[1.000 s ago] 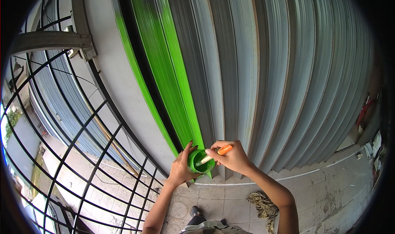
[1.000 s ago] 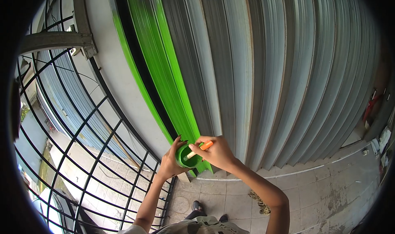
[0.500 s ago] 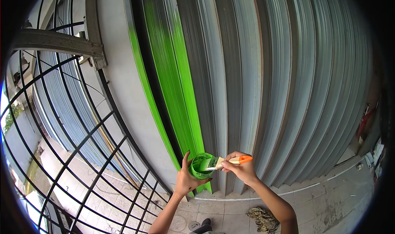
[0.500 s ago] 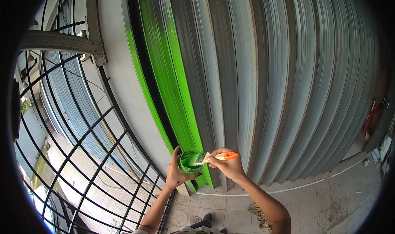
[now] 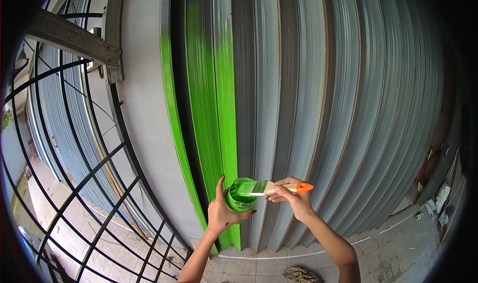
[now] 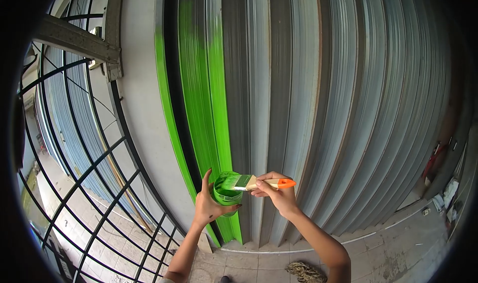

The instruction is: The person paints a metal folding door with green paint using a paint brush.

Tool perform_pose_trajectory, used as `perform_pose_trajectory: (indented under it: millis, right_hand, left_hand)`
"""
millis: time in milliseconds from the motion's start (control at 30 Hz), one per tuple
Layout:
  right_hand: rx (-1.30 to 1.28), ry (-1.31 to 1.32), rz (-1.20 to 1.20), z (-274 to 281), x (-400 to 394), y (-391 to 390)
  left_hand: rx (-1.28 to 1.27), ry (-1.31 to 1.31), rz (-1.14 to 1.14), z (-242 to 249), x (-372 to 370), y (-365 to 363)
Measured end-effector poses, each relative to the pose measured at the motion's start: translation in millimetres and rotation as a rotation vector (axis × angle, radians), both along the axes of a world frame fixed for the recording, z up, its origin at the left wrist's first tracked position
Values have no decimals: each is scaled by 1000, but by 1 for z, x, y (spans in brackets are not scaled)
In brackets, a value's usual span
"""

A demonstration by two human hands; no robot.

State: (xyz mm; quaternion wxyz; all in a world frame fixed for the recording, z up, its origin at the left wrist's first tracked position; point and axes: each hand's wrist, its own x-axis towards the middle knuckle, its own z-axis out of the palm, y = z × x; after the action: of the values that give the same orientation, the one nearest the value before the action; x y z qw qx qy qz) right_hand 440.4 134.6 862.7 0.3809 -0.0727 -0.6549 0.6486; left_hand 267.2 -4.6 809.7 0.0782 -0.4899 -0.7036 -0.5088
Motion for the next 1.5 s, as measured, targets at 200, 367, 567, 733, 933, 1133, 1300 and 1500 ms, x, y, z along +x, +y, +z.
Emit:
perform_pose_trajectory:
  millis: [200, 367, 567, 733, 933, 1133, 1300, 1500]
  right_hand:
    - [-27, 66, -19, 16, -44, 9]
    - [-63, 124, -51, 16, -76, 16]
    - [-103, 179, -101, 30, -95, 17]
    - [2, 110, -7, 45, -105, 30]
    - [442, 49, 1, 74, -102, 52]
    - [1249, 205, -253, 113, -90, 55]
    - [1446, 225, -210, 137, -71, 66]
    - [1253, 294, -33, 134, -54, 88]
  left_hand:
    - [-7, 81, 19, 31, -40, 16]
    - [43, 90, -13, 44, -77, 31]
    - [54, 76, -22, 67, -98, 42]
    - [35, 84, -24, 81, -110, 46]
    - [41, 144, -11, 92, -124, 46]
    - [57, 103, -87, 104, -114, 50]
    - [65, 34, -165, 106, -99, 57]
    - [33, 8, -200, 117, -62, 65]
